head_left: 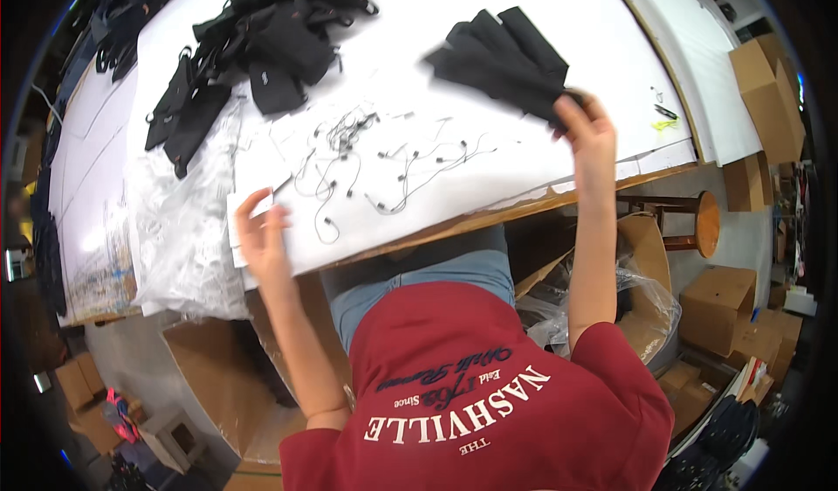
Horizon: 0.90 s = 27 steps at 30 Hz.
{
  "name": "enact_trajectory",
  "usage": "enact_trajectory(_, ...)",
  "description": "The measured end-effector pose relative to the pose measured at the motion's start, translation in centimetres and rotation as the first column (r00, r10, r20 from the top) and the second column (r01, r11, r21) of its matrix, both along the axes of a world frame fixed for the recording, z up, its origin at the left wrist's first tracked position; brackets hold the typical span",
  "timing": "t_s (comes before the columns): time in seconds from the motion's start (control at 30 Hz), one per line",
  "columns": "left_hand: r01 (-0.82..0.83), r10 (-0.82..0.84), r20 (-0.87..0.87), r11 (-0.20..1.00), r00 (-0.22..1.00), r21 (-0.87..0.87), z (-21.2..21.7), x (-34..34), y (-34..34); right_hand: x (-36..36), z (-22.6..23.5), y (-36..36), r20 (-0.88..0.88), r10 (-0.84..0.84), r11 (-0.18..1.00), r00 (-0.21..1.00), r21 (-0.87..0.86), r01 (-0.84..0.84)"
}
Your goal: Attaching tags and security wires to sunglasses cases.
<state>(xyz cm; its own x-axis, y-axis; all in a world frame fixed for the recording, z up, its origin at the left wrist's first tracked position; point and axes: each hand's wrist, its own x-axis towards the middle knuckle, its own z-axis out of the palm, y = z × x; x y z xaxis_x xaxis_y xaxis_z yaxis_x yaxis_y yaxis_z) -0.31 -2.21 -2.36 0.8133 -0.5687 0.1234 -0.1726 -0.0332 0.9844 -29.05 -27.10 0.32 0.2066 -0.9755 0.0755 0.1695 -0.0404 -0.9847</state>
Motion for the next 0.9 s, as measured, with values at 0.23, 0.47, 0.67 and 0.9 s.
enact_trajectory(0.23,-0.427,-0.15,0.661,0.654,0.735,0.624,-5.8,8.3,5.9,-2.8,-5.3,-16.8,0.127,-0.521,0.845,0.844,-0.061,0.531)
enact_trajectory(0.47,-0.474,-0.124,0.688,0.638,0.715,0.607,-6.2,8.1,5.7,-2.2,-9.6,-16.7,-0.28,-0.519,0.845,0.808,-0.025,0.534)
enact_trajectory(0.67,-0.429,0.019,0.634,0.751,0.773,0.501,-5.1,8.1,5.1,-0.3,-8.6,-7.4,-0.579,-0.181,0.877,0.795,-0.461,-0.136)
enact_trajectory(0.9,-0.193,0.155,0.214,0.966,0.965,0.174,-3.0,7.3,5.1,-1.3,-11.4,-1.9,-0.896,-0.165,0.911,0.411,-0.298,-0.283)
